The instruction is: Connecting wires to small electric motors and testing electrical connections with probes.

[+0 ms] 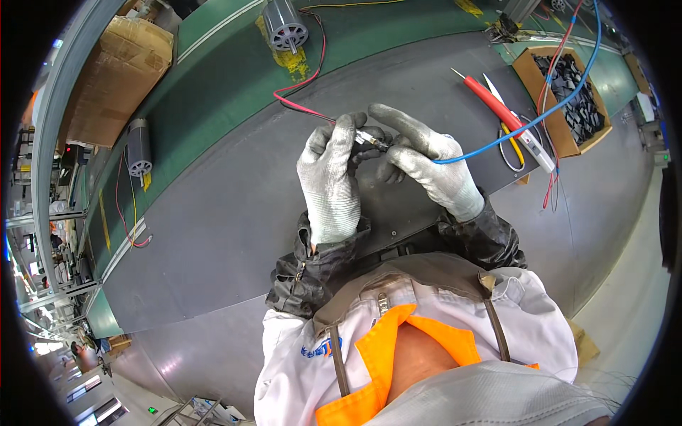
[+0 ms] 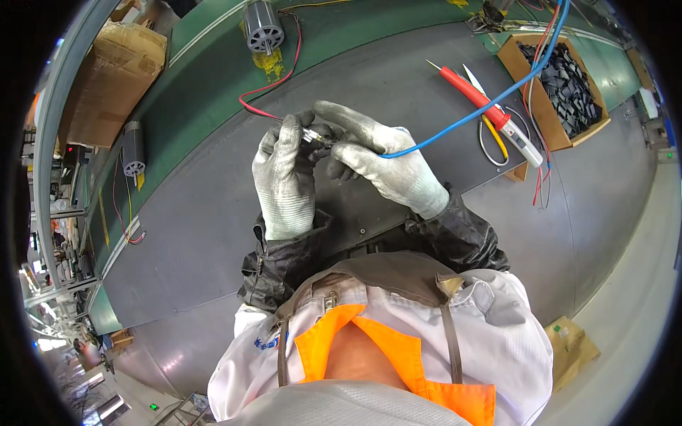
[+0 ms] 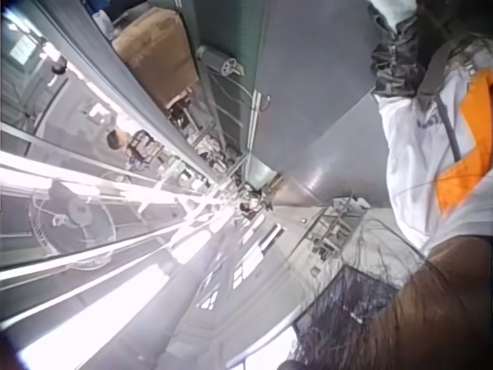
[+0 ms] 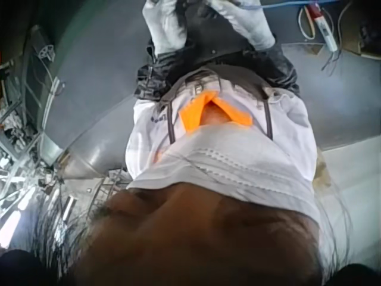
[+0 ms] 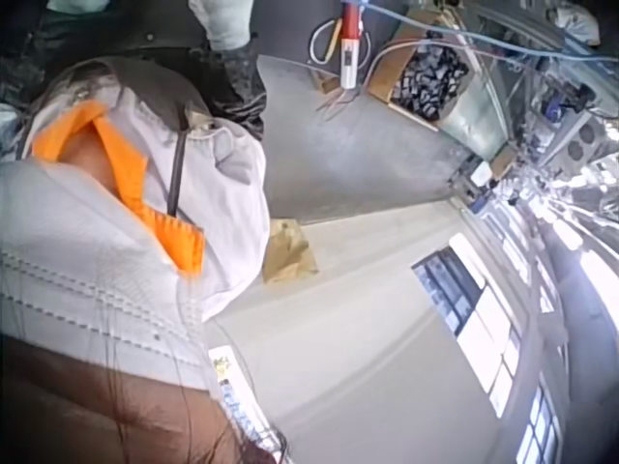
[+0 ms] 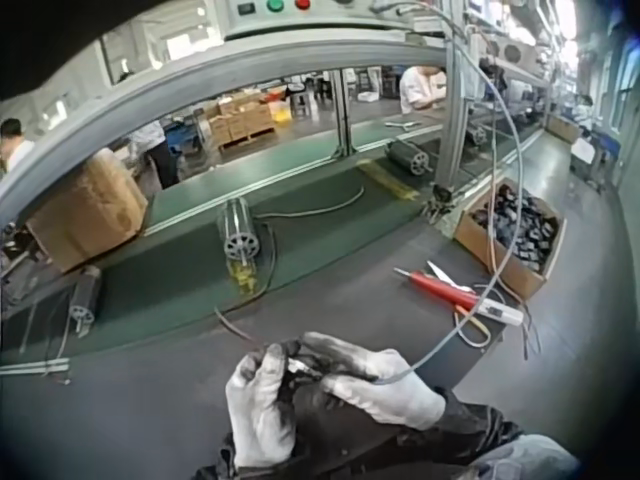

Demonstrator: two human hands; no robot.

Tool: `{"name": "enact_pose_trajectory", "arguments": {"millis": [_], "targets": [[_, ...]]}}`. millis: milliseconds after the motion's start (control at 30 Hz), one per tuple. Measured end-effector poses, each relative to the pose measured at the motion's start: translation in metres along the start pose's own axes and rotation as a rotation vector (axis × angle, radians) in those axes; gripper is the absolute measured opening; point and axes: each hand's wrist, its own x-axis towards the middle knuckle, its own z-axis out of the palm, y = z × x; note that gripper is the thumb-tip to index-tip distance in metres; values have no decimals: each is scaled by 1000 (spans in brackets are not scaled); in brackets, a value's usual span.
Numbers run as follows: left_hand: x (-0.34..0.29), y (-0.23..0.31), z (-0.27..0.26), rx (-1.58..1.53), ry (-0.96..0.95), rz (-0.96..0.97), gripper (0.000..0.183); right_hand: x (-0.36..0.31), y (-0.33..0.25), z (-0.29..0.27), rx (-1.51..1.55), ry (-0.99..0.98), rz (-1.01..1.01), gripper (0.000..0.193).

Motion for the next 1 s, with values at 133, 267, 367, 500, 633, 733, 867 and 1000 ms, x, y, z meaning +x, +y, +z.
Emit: {"name": "enact_pose_trajectory", "arguments": {"millis": [133,267,367,500,633,733,867,1000], "targets": [[-3,-2,-3,13,26,-15,35,-3,7,5,16,32,-8,56],[-7,-11,-1,-5,47,-34,33,-3,20,9,31,94,-50,57],[-9,-25,2,-73,107,-32,31,-2,24,10,48,126,-59,58],[-2,-41,6,-331,-54,-101,31,-1,18,2,109,168,-17,60],[10,-57,-6,-346,-19,-152,35,-5,-17,-44,-623,-76,-39,68],[21,-60,-35,-461,-71,-157,30,-36,-25,-117,-1379,320,-313,71],[11,-58,-34,-468,-18,-181,27,-104,-19,-194,-1690,577,214,65],[10,-67,-30,-469,-121,-249,36,-84,-27,-172,-1578,598,180,60]]}}
